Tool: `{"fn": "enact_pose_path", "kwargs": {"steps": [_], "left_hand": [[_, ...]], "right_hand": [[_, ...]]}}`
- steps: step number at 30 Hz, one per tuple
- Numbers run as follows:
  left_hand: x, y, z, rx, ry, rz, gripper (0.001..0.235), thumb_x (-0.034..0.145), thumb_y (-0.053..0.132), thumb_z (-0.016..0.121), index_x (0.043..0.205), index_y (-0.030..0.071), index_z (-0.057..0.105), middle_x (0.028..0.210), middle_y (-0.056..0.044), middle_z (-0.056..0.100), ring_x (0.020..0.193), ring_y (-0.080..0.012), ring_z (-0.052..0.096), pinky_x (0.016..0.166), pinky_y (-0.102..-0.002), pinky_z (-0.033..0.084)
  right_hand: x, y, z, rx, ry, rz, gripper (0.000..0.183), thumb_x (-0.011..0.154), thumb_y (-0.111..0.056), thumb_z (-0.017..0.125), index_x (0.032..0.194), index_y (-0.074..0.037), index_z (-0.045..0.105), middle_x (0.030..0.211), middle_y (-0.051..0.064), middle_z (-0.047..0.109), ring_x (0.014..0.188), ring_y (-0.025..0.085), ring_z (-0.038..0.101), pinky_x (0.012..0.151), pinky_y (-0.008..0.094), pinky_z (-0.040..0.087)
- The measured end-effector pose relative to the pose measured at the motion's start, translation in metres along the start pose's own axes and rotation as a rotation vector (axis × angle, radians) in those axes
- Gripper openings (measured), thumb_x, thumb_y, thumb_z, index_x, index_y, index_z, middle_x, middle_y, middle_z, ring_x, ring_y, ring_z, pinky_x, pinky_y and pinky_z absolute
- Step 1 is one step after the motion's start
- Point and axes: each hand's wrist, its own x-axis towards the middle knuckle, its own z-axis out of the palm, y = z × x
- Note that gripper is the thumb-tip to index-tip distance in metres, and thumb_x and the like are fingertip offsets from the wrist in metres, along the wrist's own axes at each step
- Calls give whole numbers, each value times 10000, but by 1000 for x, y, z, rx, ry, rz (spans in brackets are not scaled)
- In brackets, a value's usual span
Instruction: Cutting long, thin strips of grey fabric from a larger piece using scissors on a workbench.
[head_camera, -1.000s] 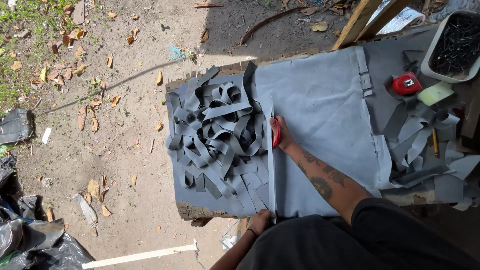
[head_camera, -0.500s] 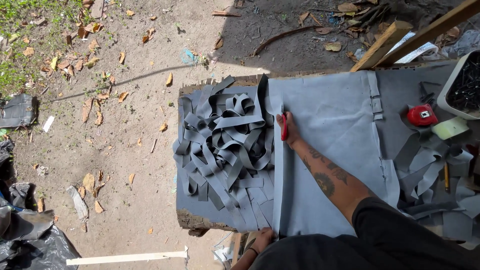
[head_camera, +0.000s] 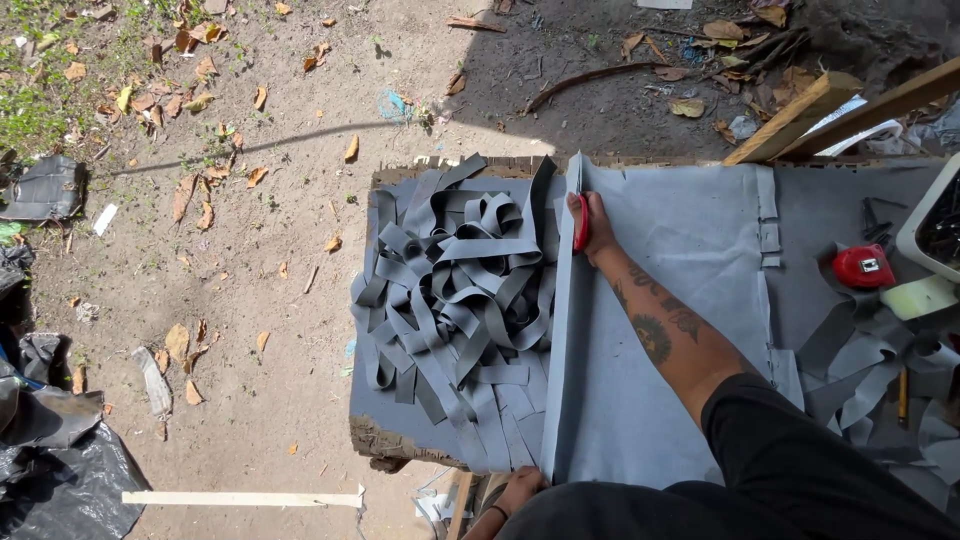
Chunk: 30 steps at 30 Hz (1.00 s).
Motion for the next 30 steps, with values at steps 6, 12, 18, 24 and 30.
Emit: {"fn": "enact_pose_path", "kwargs": {"steps": [6,12,18,24,30], "left_hand": [[4,0,0,10,-25,-9,271,969,417,615,890,159,583,945,-78,621,952,-283,590,928,-414,426],[3,20,-10,25,-70,-151,317,931,487,577,925,171,590,1065,-101,637,1051,-298,558,938,-426,421],[0,114,-56,-202,-255,-403,371,1035,463,450,1103,172,671,1079,-11,700,1006,-188,626,907,-364,455],[-6,240,-126,-62,58,-288,254,912,250,551,1092,160,706,1041,5,726,952,-179,652,827,-349,493],[20,321,-230,111,891,426,195,1028,190,592,1072,27,690,1216,-181,569,1038,-271,604,835,-385,539]], "right_hand": [[25,-8,-9,-103,-26,51,639,873,-775,444,1063,-167,391,884,-10,364,817,135,388,799,307,364],[-8,-20,-15,18,-168,-48,441,1014,-515,539,1146,-117,402,734,71,551,553,157,519,446,286,472],[-121,-14,-61,42,-178,97,536,950,-601,543,1165,-133,398,799,42,567,683,173,553,673,342,504],[-270,36,-152,34,17,94,591,1000,-566,466,1299,-57,434,790,55,567,591,175,546,607,338,480],[-359,130,-249,166,133,-121,421,1134,-411,485,1318,-39,418,805,150,589,615,256,652,638,366,568]]}}
